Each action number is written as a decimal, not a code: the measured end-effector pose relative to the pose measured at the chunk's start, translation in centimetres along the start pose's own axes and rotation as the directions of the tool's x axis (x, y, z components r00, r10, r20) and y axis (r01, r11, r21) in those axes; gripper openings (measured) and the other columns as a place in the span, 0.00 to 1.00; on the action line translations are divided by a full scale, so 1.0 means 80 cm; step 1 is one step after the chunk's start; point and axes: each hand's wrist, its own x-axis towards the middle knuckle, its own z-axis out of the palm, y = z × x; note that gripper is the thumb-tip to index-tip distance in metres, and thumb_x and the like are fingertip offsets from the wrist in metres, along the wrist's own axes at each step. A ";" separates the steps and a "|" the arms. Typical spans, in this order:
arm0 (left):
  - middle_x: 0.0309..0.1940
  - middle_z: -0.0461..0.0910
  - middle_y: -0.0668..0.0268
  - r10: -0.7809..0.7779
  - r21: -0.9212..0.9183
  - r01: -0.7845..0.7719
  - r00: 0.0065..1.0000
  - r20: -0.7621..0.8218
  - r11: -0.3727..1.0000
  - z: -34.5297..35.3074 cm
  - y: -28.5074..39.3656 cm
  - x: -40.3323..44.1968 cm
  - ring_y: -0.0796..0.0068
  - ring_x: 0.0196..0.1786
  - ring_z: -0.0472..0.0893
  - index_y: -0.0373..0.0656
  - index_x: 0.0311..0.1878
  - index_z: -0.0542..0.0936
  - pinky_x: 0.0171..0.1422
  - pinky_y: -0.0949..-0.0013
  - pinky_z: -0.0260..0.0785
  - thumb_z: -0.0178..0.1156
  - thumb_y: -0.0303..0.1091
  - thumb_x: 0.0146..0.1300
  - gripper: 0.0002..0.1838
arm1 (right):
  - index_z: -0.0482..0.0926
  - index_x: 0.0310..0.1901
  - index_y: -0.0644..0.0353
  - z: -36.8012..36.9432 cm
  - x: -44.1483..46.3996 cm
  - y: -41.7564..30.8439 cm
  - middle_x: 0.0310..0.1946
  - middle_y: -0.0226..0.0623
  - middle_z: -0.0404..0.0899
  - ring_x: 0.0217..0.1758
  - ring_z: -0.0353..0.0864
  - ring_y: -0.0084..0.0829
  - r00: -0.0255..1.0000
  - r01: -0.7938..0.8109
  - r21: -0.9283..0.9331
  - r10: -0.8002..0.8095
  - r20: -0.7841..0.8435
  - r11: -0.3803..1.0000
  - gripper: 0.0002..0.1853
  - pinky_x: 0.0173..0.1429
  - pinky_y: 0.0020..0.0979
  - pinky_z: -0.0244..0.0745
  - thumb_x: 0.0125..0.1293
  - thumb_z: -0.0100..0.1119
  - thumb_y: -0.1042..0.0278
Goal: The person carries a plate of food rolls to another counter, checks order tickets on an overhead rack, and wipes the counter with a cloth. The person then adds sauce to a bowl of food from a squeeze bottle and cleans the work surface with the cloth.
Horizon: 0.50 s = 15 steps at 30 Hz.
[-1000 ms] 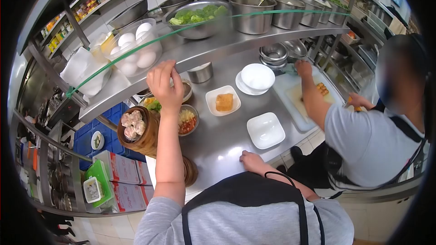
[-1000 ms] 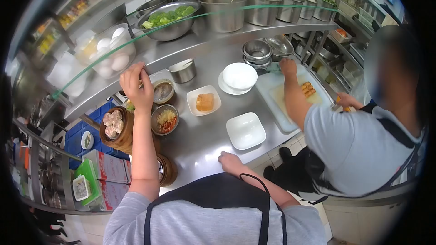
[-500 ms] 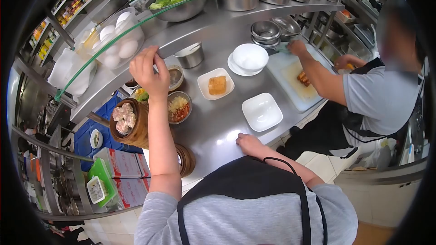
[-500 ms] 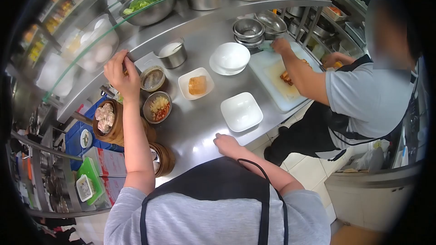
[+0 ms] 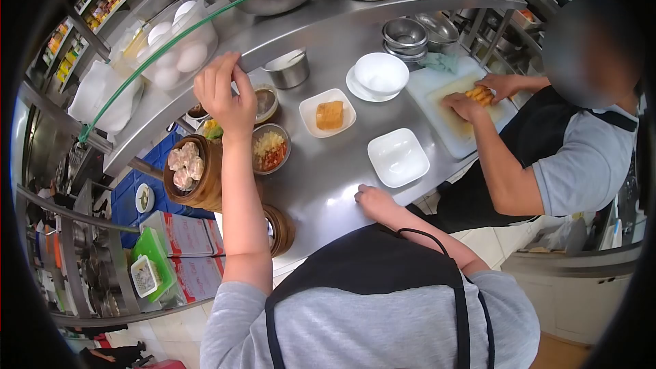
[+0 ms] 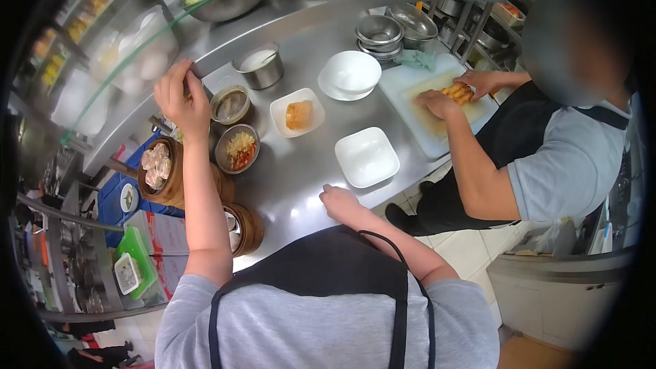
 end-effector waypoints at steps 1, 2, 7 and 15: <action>0.35 0.80 0.64 0.000 0.004 0.000 1.000 -0.005 1.000 0.001 0.000 -0.001 0.65 0.35 0.74 0.42 0.36 0.79 0.42 0.68 0.62 0.56 0.20 0.50 0.10 | 0.76 0.27 0.64 -0.008 0.001 -0.004 0.30 0.42 0.73 0.35 0.77 0.43 1.000 -0.002 0.007 0.001 0.004 1.000 0.06 0.39 0.38 0.73 0.48 0.49 0.79; 0.35 0.80 0.64 0.000 0.007 0.000 1.000 -0.009 1.000 0.001 -0.001 -0.001 0.65 0.35 0.74 0.42 0.36 0.80 0.42 0.68 0.62 0.56 0.20 0.50 0.10 | 0.76 0.26 0.65 -0.016 0.003 -0.009 0.31 0.44 0.73 0.35 0.77 0.43 0.999 0.027 0.041 -0.025 -0.041 0.999 0.06 0.38 0.39 0.73 0.47 0.49 0.80; 0.34 0.79 0.65 0.020 0.015 -0.020 1.000 -0.021 1.000 0.004 -0.006 -0.003 0.67 0.36 0.74 0.43 0.36 0.80 0.42 0.68 0.61 0.56 0.20 0.49 0.11 | 0.75 0.25 0.66 0.011 0.001 0.003 0.31 0.46 0.72 0.34 0.76 0.44 1.000 0.010 -0.002 -0.010 -0.008 1.000 0.05 0.38 0.39 0.73 0.46 0.49 0.81; 0.32 0.79 0.67 0.017 0.025 -0.017 1.000 0.003 1.000 0.005 -0.008 -0.007 0.68 0.35 0.75 0.43 0.37 0.80 0.42 0.68 0.61 0.56 0.21 0.47 0.12 | 0.75 0.26 0.66 -0.023 -0.003 -0.013 0.30 0.46 0.72 0.35 0.76 0.44 0.993 0.083 0.091 -0.075 -0.091 0.992 0.06 0.37 0.39 0.73 0.45 0.50 0.82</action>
